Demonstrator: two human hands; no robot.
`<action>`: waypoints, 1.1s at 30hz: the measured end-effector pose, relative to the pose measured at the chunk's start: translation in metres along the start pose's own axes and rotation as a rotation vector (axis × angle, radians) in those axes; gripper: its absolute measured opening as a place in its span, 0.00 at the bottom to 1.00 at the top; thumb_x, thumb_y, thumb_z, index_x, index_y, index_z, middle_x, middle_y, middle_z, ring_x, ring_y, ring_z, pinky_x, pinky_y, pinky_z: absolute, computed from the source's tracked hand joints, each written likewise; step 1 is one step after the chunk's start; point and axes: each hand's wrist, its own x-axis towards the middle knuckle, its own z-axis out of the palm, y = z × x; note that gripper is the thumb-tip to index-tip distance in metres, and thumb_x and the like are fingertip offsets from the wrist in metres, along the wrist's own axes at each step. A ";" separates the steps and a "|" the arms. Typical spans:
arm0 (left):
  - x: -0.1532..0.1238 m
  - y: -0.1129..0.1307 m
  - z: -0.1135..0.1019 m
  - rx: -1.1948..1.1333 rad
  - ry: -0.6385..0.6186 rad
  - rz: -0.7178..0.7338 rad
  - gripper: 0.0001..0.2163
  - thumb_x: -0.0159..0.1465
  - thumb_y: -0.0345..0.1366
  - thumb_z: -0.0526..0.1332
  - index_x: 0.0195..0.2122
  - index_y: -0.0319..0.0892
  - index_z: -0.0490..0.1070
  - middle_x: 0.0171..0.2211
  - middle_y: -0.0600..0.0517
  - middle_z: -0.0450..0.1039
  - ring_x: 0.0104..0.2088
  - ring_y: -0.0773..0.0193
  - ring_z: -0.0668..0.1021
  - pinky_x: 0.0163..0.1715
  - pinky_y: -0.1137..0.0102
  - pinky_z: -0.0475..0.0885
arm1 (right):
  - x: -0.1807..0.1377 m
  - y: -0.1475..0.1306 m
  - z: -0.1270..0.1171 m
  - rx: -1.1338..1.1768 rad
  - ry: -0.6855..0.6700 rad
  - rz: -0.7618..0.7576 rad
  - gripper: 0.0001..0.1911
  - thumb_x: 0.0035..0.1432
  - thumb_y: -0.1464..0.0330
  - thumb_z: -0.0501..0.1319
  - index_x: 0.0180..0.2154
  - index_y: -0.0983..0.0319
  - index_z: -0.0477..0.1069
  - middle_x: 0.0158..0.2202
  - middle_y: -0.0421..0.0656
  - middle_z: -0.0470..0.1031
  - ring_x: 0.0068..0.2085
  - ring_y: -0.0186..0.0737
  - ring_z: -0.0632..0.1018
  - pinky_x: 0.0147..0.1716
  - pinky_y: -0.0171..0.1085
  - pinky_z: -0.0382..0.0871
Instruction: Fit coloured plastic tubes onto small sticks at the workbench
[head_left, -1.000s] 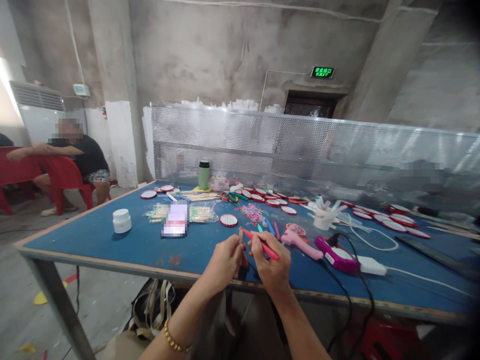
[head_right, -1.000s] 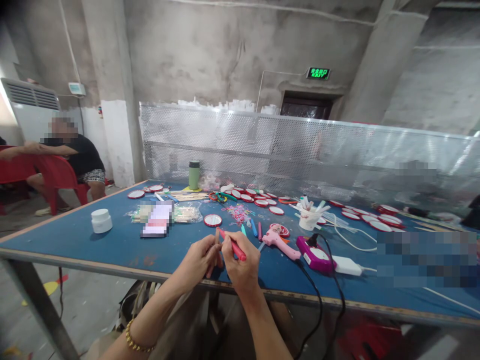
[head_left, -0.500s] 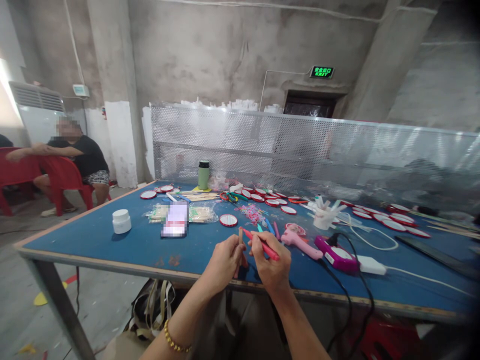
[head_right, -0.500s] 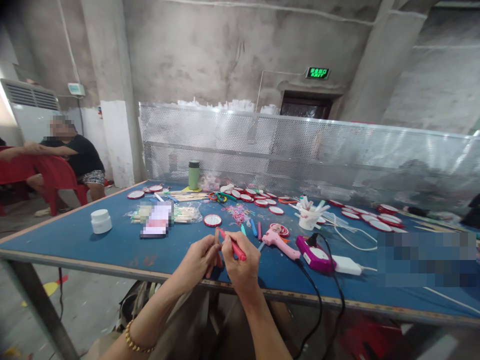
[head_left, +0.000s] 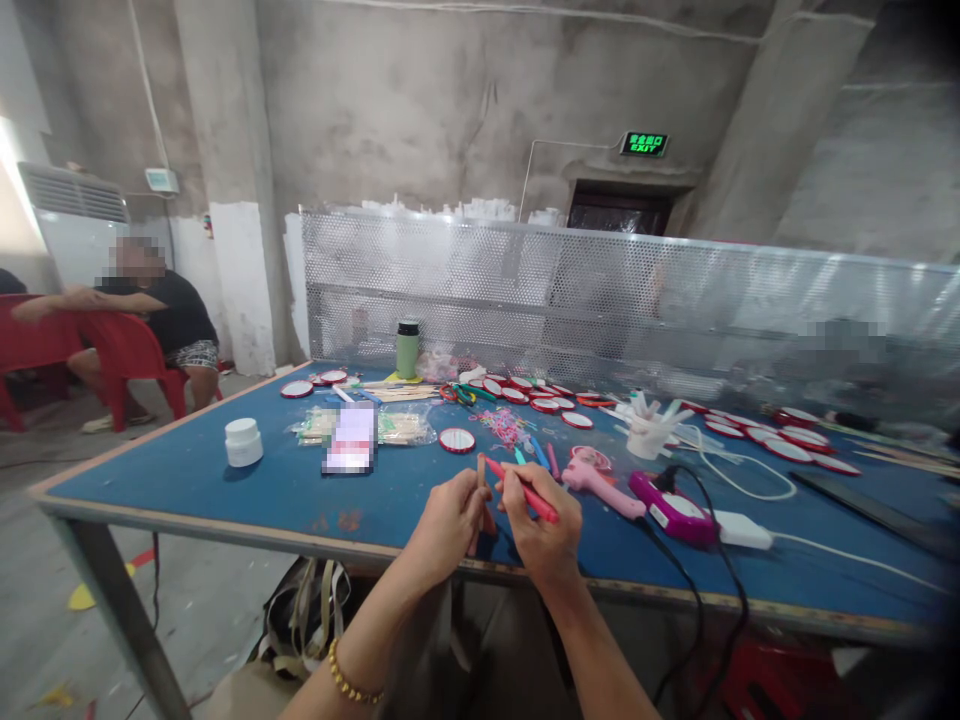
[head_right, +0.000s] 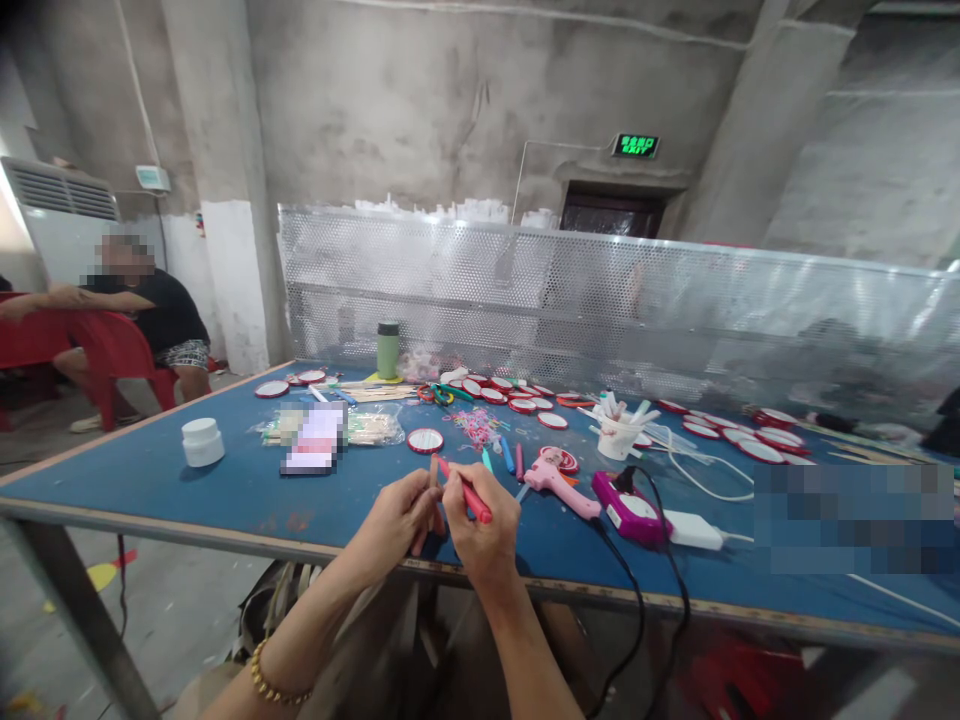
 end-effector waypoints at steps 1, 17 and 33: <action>0.000 0.000 0.000 0.005 0.000 0.002 0.15 0.70 0.47 0.51 0.31 0.42 0.63 0.20 0.56 0.70 0.14 0.72 0.65 0.17 0.75 0.58 | 0.000 -0.001 0.000 0.004 -0.002 -0.004 0.09 0.66 0.69 0.57 0.34 0.60 0.74 0.27 0.40 0.79 0.25 0.34 0.79 0.25 0.31 0.73; -0.003 0.006 -0.001 0.064 0.013 0.019 0.14 0.69 0.45 0.51 0.29 0.43 0.62 0.18 0.58 0.66 0.14 0.71 0.64 0.18 0.75 0.57 | -0.001 -0.002 0.001 0.016 -0.035 -0.010 0.09 0.66 0.70 0.56 0.35 0.60 0.75 0.27 0.39 0.77 0.26 0.34 0.79 0.28 0.31 0.74; -0.002 0.003 -0.001 0.078 0.025 0.031 0.13 0.69 0.43 0.51 0.29 0.43 0.62 0.18 0.57 0.67 0.14 0.70 0.64 0.18 0.75 0.58 | -0.002 0.001 0.002 0.004 -0.038 0.015 0.09 0.66 0.70 0.57 0.35 0.59 0.75 0.28 0.39 0.78 0.27 0.34 0.79 0.28 0.32 0.74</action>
